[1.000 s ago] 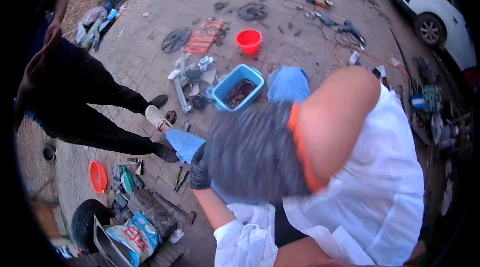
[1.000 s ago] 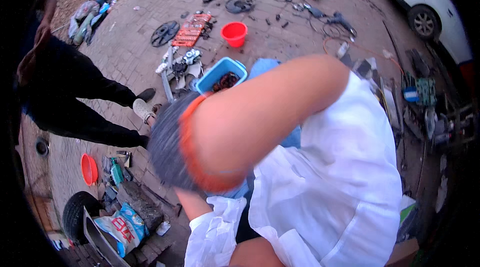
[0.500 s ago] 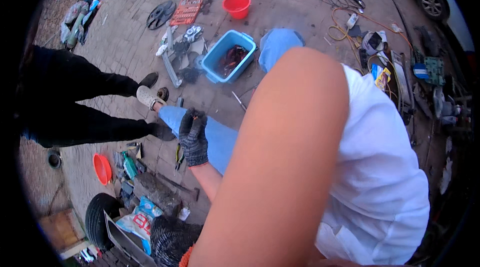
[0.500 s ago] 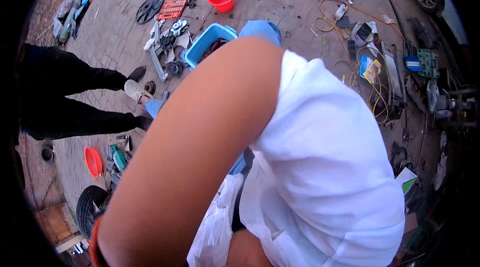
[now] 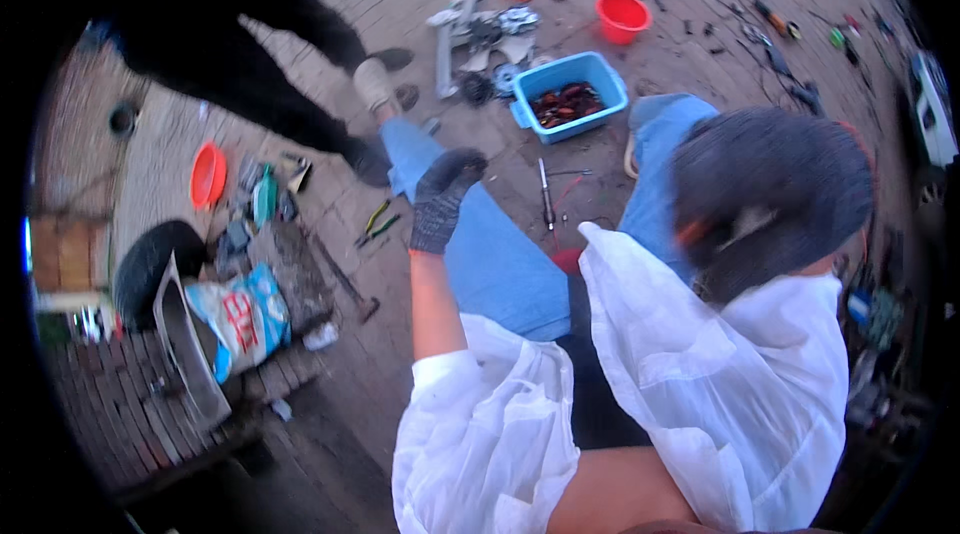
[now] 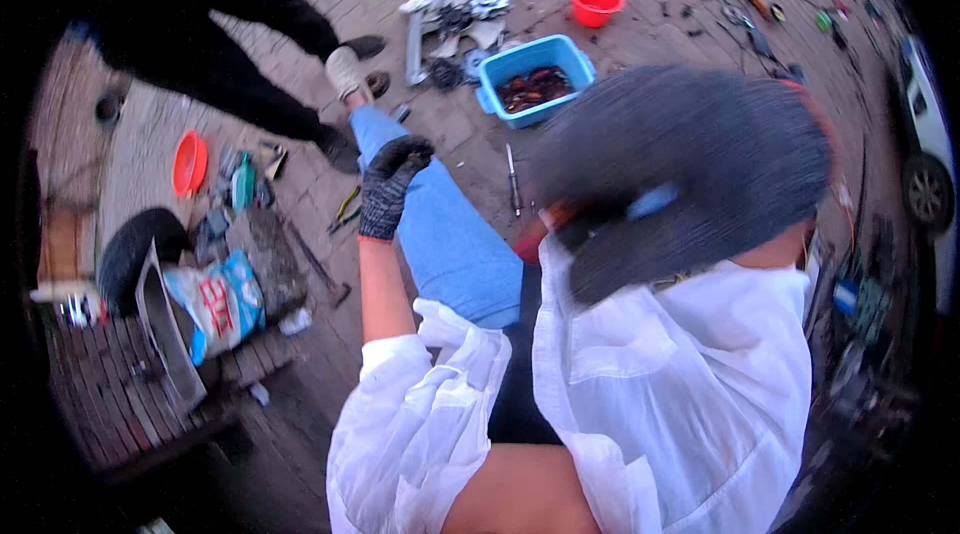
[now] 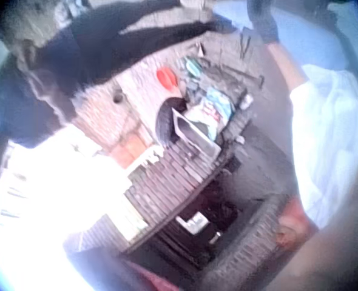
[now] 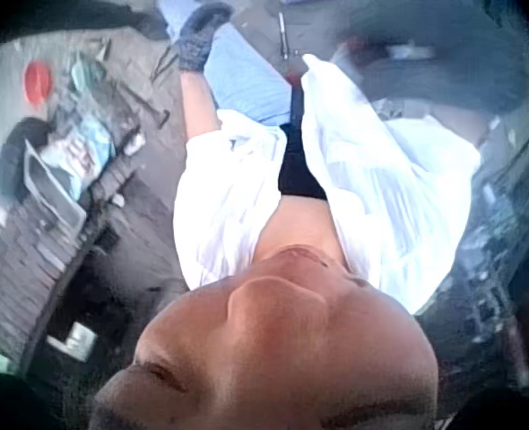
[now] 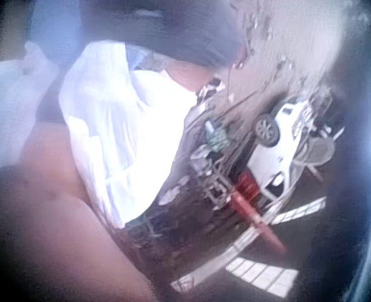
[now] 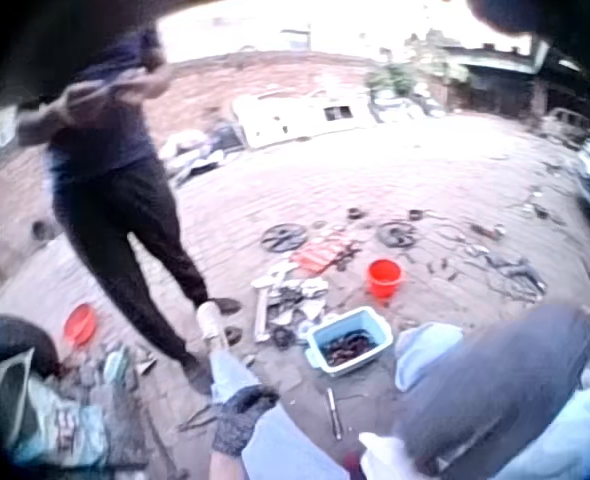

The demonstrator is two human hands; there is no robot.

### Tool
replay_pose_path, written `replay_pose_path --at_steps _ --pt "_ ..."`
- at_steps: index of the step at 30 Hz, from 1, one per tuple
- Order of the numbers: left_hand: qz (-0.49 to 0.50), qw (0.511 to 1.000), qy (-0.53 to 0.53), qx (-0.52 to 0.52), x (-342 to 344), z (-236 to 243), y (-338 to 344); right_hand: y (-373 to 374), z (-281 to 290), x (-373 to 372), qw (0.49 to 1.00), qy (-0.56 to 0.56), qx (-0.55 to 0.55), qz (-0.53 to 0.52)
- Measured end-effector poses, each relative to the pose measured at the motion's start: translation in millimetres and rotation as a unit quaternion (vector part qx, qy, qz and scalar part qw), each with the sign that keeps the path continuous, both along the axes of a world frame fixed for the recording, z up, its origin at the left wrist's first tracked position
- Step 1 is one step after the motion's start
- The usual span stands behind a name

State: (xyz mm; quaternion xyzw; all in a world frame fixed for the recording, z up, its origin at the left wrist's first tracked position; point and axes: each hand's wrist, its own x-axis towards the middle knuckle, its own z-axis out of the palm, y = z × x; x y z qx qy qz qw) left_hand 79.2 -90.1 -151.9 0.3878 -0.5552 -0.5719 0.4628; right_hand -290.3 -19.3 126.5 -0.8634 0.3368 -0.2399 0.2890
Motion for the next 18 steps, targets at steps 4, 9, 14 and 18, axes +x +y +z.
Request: replay_pose_path --at_steps 4,9,14,18 --pt "-0.064 0.994 0.065 0.059 16 9 19 -3 -11 -30 0.979 -0.183 0.071 -0.053" --pt "0.042 0.992 -0.101 -0.061 -11 17 9 -3 -26 -68 0.812 -0.493 0.141 -0.279" --pt "0.080 0.929 0.345 0.109 -4 10 2 10 -15 -61 0.812 -0.536 0.178 -0.150" --pt "0.008 0.915 0.392 0.091 -5 16 7 -6 -16 -117 0.821 -0.536 0.159 -0.111"
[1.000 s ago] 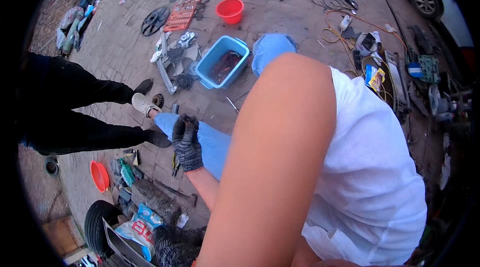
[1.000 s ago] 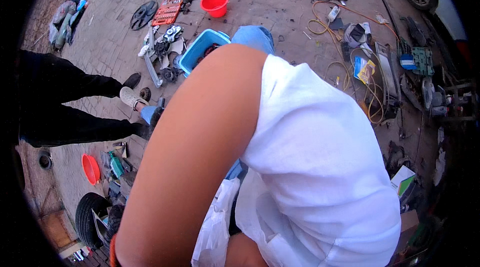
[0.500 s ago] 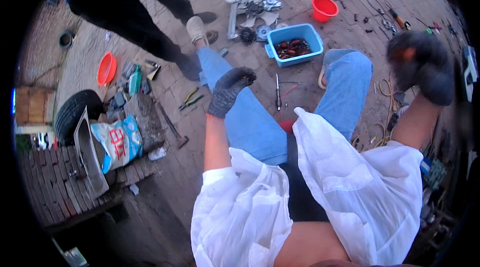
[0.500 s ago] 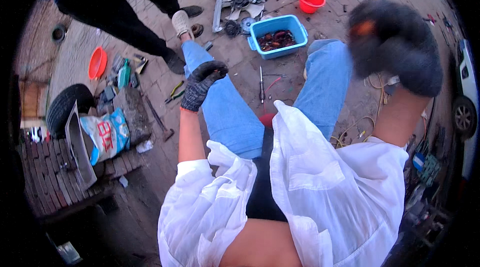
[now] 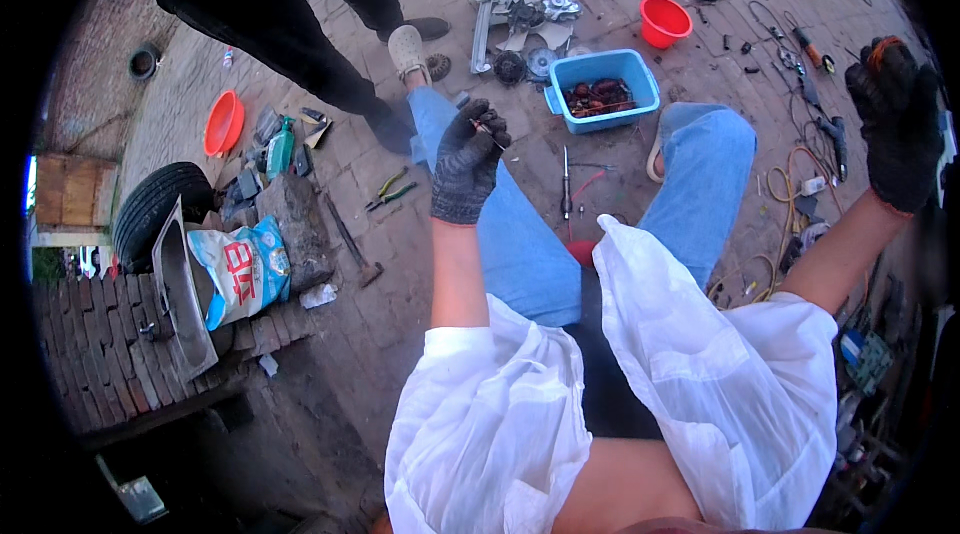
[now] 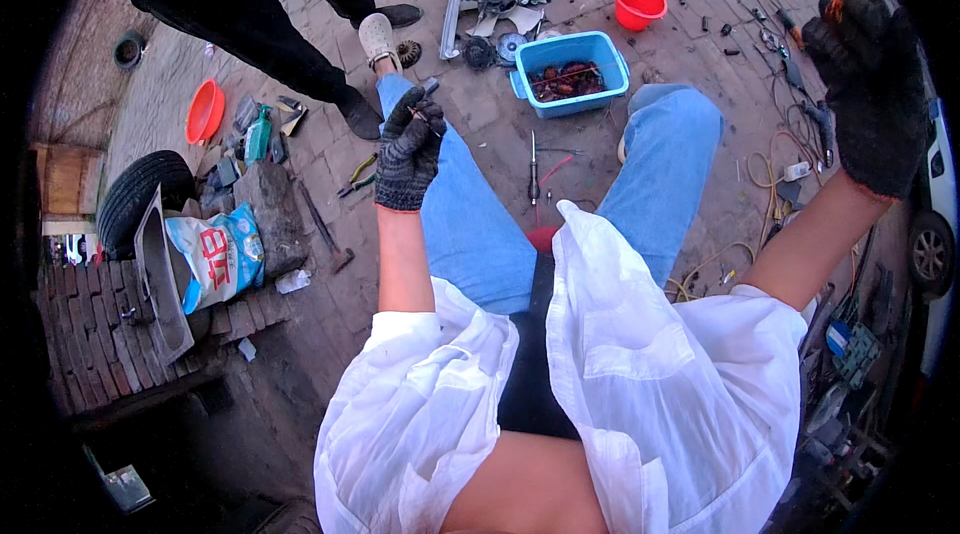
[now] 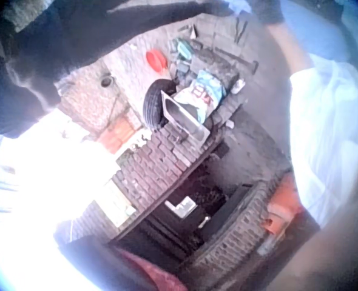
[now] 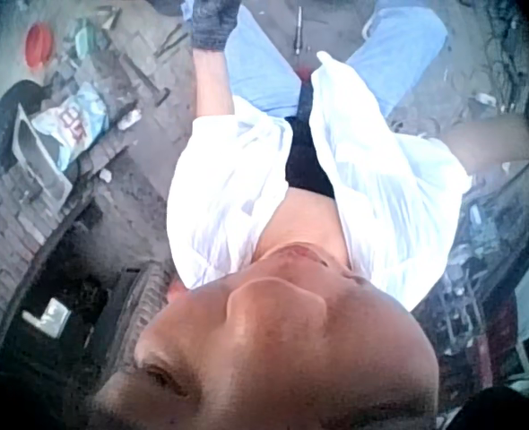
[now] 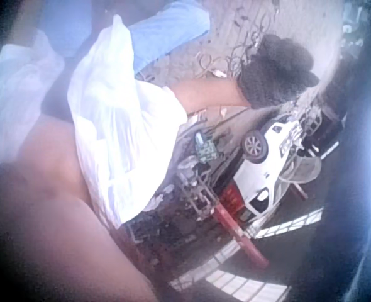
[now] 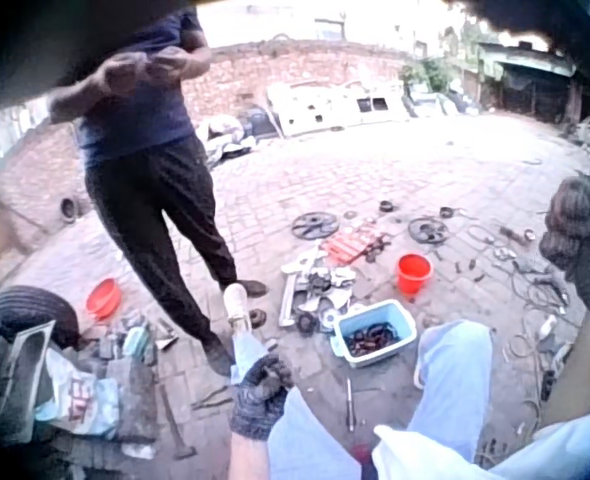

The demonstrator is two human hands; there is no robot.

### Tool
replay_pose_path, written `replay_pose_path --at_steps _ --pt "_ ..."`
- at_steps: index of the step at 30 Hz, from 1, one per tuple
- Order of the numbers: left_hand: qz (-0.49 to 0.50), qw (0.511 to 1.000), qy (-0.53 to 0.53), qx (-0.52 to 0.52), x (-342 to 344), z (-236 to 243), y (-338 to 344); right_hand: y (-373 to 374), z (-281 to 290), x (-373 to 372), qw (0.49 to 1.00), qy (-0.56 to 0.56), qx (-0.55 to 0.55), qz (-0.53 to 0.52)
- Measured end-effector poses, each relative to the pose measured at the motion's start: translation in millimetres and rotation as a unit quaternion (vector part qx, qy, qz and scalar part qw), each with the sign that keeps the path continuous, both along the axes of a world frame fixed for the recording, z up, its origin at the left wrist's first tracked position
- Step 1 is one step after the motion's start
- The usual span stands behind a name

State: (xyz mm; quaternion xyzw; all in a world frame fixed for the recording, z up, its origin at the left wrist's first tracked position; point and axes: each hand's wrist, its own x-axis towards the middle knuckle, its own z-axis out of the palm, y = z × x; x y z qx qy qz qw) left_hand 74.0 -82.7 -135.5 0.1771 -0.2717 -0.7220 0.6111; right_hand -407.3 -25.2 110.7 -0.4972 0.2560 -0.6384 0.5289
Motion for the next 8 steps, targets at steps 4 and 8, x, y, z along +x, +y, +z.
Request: replay_pose_path --at_steps 4,8 --pt "-0.101 0.987 -0.112 -0.061 5 18 8 -10 26 53 0.966 0.025 0.016 -0.255" --pt "-0.160 0.923 -0.337 -0.095 4 38 11 -13 46 90 0.913 0.043 0.033 -0.405"
